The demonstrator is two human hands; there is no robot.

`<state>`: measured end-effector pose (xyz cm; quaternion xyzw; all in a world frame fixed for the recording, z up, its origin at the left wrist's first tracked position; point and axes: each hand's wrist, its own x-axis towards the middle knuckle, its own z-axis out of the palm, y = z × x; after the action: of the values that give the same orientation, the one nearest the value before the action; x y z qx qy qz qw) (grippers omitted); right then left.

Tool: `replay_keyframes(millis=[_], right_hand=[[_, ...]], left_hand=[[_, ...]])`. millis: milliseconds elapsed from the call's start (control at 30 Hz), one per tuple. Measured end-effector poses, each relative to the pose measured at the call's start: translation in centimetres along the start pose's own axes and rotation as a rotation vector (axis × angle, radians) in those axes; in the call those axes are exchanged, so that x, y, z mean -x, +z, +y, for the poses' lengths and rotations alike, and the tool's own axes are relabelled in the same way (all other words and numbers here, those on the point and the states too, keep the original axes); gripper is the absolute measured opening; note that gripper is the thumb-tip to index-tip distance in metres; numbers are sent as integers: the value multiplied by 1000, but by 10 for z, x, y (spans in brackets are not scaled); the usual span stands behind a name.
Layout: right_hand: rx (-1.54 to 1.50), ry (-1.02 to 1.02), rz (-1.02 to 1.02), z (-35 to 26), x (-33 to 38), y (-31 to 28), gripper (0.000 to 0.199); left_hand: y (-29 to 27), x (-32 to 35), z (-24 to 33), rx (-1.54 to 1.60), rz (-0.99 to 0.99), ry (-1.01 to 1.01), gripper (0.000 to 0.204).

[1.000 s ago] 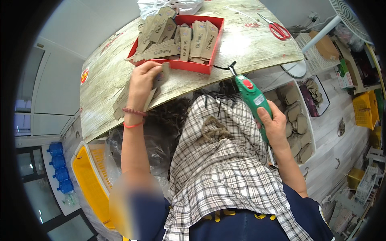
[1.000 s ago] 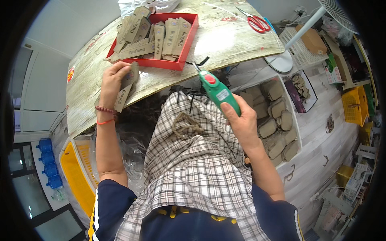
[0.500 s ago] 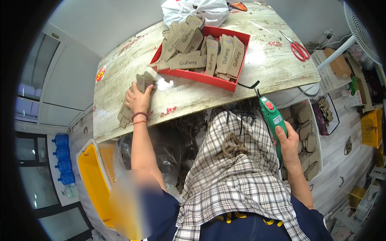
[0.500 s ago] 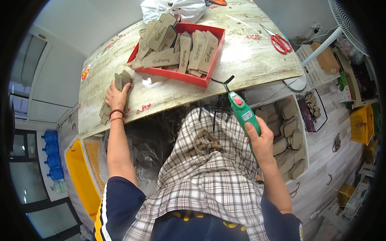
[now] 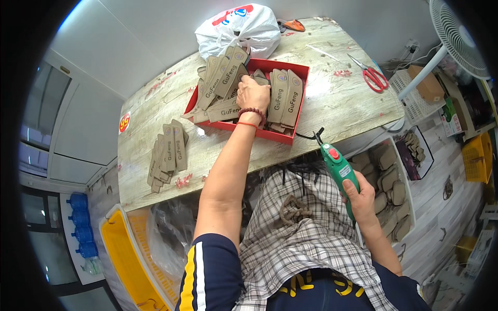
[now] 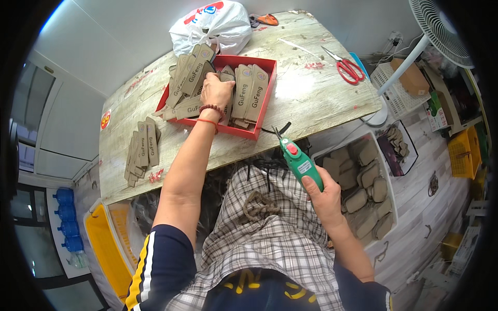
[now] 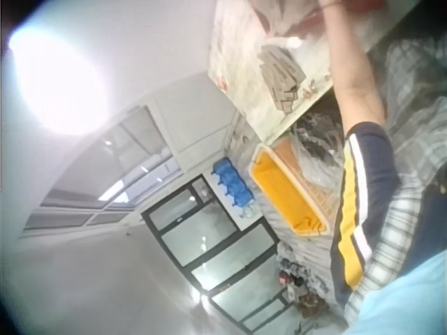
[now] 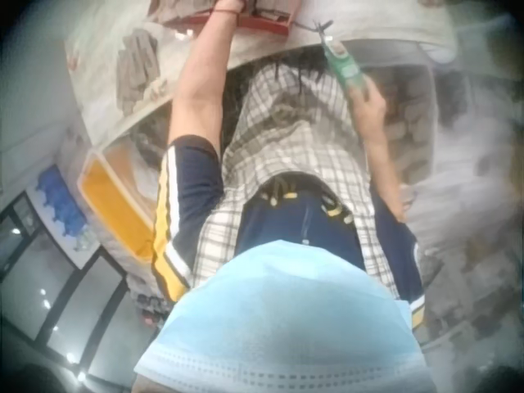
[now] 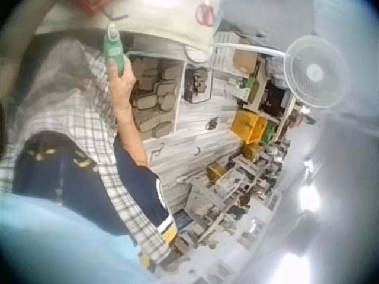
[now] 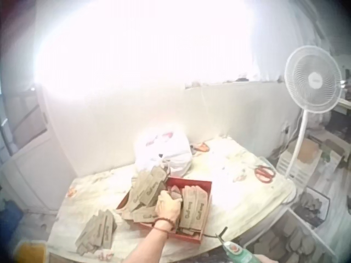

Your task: The person stacks and organizes flat cardboard pieces on a table, then uses a green rotary cutter to trim the edges of individual pieces one at a time. Trimmed pieces are placed into a red tray while the person continues handling and cutting additional pieces.

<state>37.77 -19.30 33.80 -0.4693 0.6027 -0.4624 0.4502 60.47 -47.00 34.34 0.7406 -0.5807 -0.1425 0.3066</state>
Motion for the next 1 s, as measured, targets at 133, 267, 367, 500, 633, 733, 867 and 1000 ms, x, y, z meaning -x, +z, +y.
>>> replay_keyframes(millis=[133, 267, 367, 500, 633, 733, 867, 1000], right_hand=[[-24, -1, 13, 3, 1, 2, 45], [-48, 6, 0, 4, 0, 2, 43], [-56, -7, -1, 4, -1, 2, 42], [-49, -45, 20, 2, -2, 3, 41], [-16, -69, -1, -6, -4, 5, 41], [-2, -96, 24, -16, -7, 9, 41], [6, -139, 69, -30, -9, 18, 42], [-10, -143, 69, -34, -2, 20, 41]], left_hand=[[10, -1, -2, 72, -52, -153, 43], [23, 4, -5, 66, 95, -162, 41], [29, 1, -3, 127, 139, -230, 38], [35, -1, -11, 352, 250, -188, 38], [26, -2, -19, 873, 296, 3, 19], [-17, 22, 8, 1195, 294, 94, 8], [-48, 83, 30, 1526, 116, 1, 6], [-40, 137, 30, 1605, -42, -192, 8]])
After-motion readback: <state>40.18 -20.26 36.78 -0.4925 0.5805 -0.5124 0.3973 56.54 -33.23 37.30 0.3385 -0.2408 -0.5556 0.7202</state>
